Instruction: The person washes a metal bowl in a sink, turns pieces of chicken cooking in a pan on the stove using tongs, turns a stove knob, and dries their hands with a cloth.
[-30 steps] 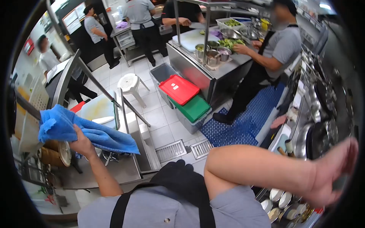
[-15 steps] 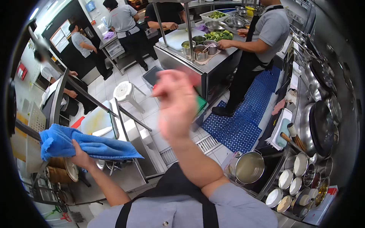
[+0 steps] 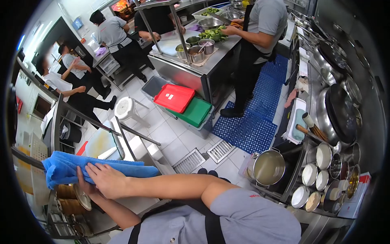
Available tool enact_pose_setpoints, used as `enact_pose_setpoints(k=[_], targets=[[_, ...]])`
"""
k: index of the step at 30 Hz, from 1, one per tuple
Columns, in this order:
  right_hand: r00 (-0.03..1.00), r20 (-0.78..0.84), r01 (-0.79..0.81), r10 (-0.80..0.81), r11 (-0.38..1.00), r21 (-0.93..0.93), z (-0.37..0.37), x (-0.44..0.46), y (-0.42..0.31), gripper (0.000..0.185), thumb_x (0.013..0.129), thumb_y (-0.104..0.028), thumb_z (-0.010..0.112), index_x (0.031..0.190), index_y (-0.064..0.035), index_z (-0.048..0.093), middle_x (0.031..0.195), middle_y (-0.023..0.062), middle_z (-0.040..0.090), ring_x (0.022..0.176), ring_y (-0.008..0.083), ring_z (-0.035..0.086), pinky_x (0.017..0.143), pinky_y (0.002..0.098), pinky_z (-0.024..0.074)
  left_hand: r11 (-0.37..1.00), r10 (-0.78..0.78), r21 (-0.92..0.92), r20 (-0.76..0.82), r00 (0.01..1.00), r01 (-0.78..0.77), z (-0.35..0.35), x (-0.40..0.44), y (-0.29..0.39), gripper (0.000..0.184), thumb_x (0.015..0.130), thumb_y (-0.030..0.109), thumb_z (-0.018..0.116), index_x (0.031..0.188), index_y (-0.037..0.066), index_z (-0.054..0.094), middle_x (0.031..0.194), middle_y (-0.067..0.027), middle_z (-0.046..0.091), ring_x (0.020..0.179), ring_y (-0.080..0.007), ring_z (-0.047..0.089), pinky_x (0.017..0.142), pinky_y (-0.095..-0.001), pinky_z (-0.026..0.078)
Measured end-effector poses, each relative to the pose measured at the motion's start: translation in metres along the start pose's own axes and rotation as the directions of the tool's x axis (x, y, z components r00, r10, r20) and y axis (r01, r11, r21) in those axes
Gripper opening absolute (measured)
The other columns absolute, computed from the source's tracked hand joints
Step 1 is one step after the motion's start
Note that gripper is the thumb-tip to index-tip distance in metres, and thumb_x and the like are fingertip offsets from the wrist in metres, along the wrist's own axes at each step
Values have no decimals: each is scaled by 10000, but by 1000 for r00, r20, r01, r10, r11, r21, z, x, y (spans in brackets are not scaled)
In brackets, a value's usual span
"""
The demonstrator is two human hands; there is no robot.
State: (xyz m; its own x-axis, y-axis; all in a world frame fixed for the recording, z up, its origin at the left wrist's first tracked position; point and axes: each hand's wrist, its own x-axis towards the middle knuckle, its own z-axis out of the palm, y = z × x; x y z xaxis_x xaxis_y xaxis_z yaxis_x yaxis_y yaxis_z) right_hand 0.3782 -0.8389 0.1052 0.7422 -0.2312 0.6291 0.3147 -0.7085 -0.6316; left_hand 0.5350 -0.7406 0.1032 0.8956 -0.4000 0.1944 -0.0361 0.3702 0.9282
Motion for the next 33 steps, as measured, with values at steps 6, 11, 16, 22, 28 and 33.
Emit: enact_pose_setpoints(k=[6,11,16,22,28,33], targets=[[989,40,-141,142,990,-31,1,-6,8,740,864,-233,600,1423,90,236,1487,262,262,1331,431,330,1081,530,282,998,54,44,-10,999,-53,-4,6,-6,575,916,259,602,1335,-79,401,1238,-195,547,1068,-276,596,913,-400,511],[965,44,-256,258,965,-53,9,-43,41,657,886,-253,575,1406,35,296,1448,250,336,1316,414,361,1079,522,279,941,321,161,-144,936,-297,10,8,-14,598,896,158,639,1380,-58,363,1406,-199,399,1145,-285,541,953,-417,495],[517,236,-852,823,520,53,38,-184,180,481,882,-362,568,1166,26,567,1065,240,631,1006,410,599,870,471,477,897,424,212,-168,890,-387,30,2,-11,593,892,192,650,1350,-80,392,1353,-199,453,1132,-288,553,936,-424,510],[-64,40,-879,997,-37,-476,-5,-384,218,434,835,-358,555,1040,9,665,1100,237,643,1045,393,617,915,493,474,897,429,180,-148,891,-403,23,7,-19,543,906,176,630,1337,-76,417,1302,-205,504,1075,-291,587,920,-407,520],[-318,-44,-830,947,-300,-471,-30,-535,228,406,776,-214,543,1111,-16,657,1219,221,592,1155,365,563,987,439,438,325,734,759,173,657,-564,-25,18,-39,296,907,72,609,1143,-105,585,1247,-191,566,1079,-277,569,983,-401,412],[-330,-12,-836,944,-298,-461,-32,-537,218,413,785,-221,550,1122,-3,648,1220,238,586,1155,368,563,980,433,445,852,511,215,-136,849,-478,33,-1,-14,342,917,65,590,1208,-103,523,1158,-165,595,993,-216,597,880,-338,484]])
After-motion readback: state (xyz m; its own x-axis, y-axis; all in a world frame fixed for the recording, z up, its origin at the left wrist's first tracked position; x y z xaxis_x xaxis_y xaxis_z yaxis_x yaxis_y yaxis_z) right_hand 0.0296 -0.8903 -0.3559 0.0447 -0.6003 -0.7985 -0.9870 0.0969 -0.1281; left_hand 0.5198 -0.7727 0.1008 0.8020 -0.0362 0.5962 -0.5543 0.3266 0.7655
